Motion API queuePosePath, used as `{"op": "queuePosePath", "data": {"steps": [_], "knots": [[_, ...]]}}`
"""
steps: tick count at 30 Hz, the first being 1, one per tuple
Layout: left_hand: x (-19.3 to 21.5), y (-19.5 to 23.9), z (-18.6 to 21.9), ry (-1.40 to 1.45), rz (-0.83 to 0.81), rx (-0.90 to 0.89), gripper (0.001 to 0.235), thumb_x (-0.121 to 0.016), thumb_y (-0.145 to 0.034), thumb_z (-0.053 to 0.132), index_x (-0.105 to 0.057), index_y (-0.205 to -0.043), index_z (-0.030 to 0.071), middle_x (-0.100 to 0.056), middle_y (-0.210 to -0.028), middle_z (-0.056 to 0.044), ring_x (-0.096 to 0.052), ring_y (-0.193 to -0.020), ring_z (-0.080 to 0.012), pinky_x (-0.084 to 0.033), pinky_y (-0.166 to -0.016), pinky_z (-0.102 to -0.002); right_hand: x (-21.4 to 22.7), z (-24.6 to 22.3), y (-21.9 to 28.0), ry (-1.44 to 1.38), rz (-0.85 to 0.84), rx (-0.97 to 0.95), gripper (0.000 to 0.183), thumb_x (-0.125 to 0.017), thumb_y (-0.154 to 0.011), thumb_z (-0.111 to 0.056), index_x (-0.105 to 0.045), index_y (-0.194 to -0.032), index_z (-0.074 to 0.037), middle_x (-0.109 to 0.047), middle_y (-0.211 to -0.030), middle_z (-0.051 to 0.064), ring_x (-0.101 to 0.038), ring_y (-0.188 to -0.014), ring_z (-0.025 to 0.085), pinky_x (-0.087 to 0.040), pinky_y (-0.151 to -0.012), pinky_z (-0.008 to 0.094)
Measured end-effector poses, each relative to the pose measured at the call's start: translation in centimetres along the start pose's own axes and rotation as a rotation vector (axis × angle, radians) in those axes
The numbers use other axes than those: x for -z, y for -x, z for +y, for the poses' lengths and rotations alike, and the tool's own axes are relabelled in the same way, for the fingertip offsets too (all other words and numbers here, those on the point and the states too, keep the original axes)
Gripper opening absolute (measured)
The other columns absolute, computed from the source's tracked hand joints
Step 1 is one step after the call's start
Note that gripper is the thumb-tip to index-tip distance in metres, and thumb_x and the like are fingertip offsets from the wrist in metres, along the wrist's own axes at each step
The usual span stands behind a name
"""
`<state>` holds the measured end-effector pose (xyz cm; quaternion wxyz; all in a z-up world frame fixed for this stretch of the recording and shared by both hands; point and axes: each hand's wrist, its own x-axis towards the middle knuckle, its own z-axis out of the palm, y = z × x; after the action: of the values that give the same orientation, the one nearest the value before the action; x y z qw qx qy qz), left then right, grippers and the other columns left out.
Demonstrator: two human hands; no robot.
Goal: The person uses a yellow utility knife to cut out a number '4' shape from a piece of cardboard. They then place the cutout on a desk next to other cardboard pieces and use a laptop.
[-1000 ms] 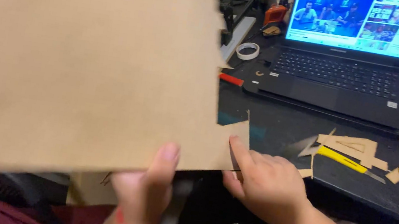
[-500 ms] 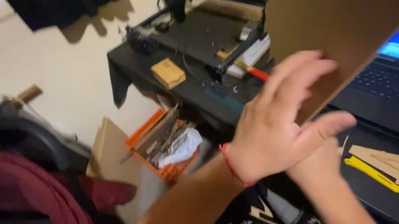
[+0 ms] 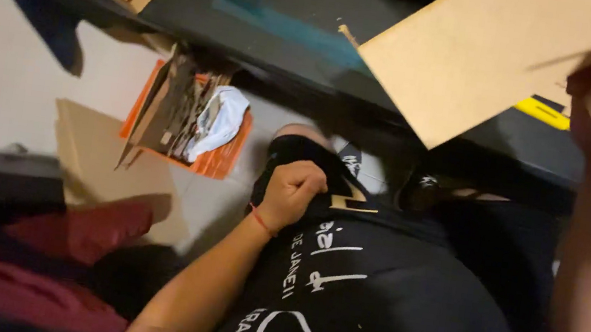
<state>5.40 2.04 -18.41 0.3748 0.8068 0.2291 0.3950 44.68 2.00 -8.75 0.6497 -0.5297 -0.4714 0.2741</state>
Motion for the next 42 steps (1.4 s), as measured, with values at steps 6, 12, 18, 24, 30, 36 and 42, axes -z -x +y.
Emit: {"op": "queuePosePath", "data": {"steps": [6,12,18,24,30,36,42], "knots": [[0.1,-4.0,1.1,0.218,-0.024,0.199,0.043,-0.040,-0.104,0.037,-0.069,-0.099,0.005,-0.071,-0.093,-0.007,-0.066,-0.084,-0.0174,-0.052,-0.080,-0.030,1.7,0.6,0.1,-0.845,0.154,-0.152,0.071,-0.082,-0.075,0.002,-0.063,-0.143,0.009,-0.067,-0.149,0.025,-0.064,-0.146,0.038,-0.053,-0.133,0.050],[-2.9,-2.3,-2.2,-0.435,-0.750,0.408,0.048,-0.056,-0.091,0.044,-0.064,-0.126,0.011,-0.066,-0.123,-0.018,-0.061,-0.116,-0.0412,-0.048,-0.097,-0.056,6.3,7.3,2.2,-0.787,0.084,-0.152,0.077,-0.071,-0.086,0.000,-0.048,-0.159,0.008,-0.049,-0.167,0.027,-0.045,-0.160,0.040,-0.035,-0.142,0.054],[-5.9,-1.2,-5.5,-0.677,-0.840,0.298,0.037,-0.055,-0.081,0.042,-0.072,-0.112,0.030,-0.070,-0.107,-0.011,-0.067,-0.096,-0.0369,-0.052,-0.075,-0.051,-3.7,-4.8,3.4,-0.256,-0.046,-0.043,0.060,-0.050,-0.095,-0.041,-0.043,-0.150,-0.019,-0.048,-0.151,-0.003,-0.047,-0.147,0.015,-0.041,-0.133,0.033],[-1.5,-1.1,-2.8,-0.343,-0.576,0.232,0.033,-0.045,-0.096,0.036,-0.070,-0.098,0.015,-0.072,-0.107,-0.013,-0.066,-0.098,-0.0356,-0.048,-0.081,-0.047,-9.2,-9.8,6.0,-0.282,0.069,-0.281,0.048,-0.068,-0.077,-0.021,-0.062,-0.121,-0.004,-0.070,-0.117,0.009,-0.070,-0.098,0.020,-0.059,-0.087,0.033],[4.8,1.6,-1.4,-0.251,0.015,-0.027,0.020,-0.061,-0.090,0.020,-0.056,-0.072,0.013,-0.060,-0.066,-0.005,-0.069,-0.085,-0.0249,-0.052,-0.070,-0.035,-10.9,-7.1,4.8,-0.543,-0.257,-0.272,0.030,-0.069,-0.084,-0.022,-0.058,-0.066,-0.001,-0.052,-0.043,0.008,-0.046,-0.029,0.012,-0.035,-0.027,0.022],[8.0,2.1,2.7,0.023,0.476,0.156,0.012,-0.059,-0.079,0.005,-0.062,-0.090,0.007,-0.074,-0.084,-0.007,-0.072,-0.080,-0.0190,-0.055,-0.086,-0.035,-14.4,-7.5,3.7,-0.716,-0.373,-0.304,0.027,-0.068,-0.086,-0.020,-0.061,-0.078,0.004,-0.050,-0.043,0.007,-0.044,-0.030,0.011,-0.035,-0.032,0.022],[6.2,1.0,5.6,0.736,0.492,0.371,0.015,-0.070,-0.078,-0.009,-0.066,-0.090,-0.001,-0.070,-0.095,-0.018,-0.067,-0.085,-0.0246,-0.053,-0.076,-0.034,-18.6,-5.4,2.8,-0.875,-0.455,-0.391,0.021,-0.065,-0.090,-0.012,-0.062,-0.096,0.008,-0.059,-0.049,0.008,-0.057,-0.034,0.012,-0.049,-0.034,0.020]]}}
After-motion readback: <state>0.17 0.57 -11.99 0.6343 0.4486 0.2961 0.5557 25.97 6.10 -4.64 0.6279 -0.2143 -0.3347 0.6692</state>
